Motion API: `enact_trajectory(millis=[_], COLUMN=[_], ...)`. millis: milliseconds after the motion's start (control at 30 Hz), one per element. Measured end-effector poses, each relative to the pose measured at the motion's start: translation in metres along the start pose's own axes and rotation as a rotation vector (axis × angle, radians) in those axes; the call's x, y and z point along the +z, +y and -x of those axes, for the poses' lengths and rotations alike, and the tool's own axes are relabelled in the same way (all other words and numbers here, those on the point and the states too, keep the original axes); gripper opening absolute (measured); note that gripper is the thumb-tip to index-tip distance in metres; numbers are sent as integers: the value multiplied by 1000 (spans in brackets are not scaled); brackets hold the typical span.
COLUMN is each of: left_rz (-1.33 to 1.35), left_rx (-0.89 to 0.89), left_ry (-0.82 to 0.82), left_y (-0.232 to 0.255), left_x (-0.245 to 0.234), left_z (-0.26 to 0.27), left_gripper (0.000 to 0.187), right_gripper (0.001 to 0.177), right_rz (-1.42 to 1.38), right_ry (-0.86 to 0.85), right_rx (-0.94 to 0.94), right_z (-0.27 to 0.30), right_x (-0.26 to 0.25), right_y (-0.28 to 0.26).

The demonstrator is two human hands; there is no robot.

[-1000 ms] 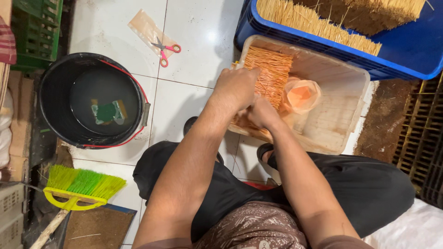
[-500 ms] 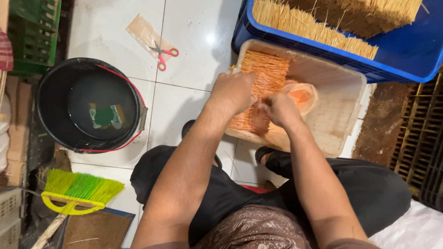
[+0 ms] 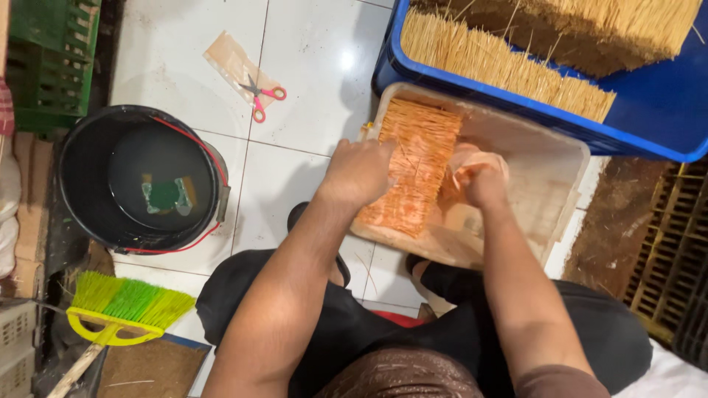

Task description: The person sits on the floor and repeatedly picks up bundles of thin noodles from a blue bin, aligns them, and places them into a clear plastic container. The person continues this process throughout the clip.

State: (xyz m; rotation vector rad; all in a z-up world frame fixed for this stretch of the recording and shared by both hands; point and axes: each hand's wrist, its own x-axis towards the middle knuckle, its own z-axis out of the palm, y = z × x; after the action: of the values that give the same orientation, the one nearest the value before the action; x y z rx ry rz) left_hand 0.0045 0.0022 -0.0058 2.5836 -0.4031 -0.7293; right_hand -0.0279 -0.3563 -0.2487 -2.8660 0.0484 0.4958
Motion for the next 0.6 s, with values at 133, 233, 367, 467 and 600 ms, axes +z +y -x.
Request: enact_trajectory(millis=[133, 233, 367, 467, 600], left_rz=[-15, -15, -3, -5, 13], left_rx=[-26, -20, -43, -10, 19], left_ry=[-55, -45, -51, -11, -17], left_y=[8, 10, 10, 12, 15], left_x=[5, 8, 4, 3, 1], left_z=[-5, -5, -6, -6, -3], left_gripper=[63, 65, 70, 71, 69], right_gripper=[31, 35, 29, 24, 30], right_rz=[-57, -21, 40, -234, -538], right_ry=[-6, 17, -23, 20, -332], right_rx=[221, 172, 172, 64, 267], right_z=[-1, -5, -12, -11, -20], right_x=[51, 62, 48, -2, -94], right_y=[9, 4, -6, 4, -27])
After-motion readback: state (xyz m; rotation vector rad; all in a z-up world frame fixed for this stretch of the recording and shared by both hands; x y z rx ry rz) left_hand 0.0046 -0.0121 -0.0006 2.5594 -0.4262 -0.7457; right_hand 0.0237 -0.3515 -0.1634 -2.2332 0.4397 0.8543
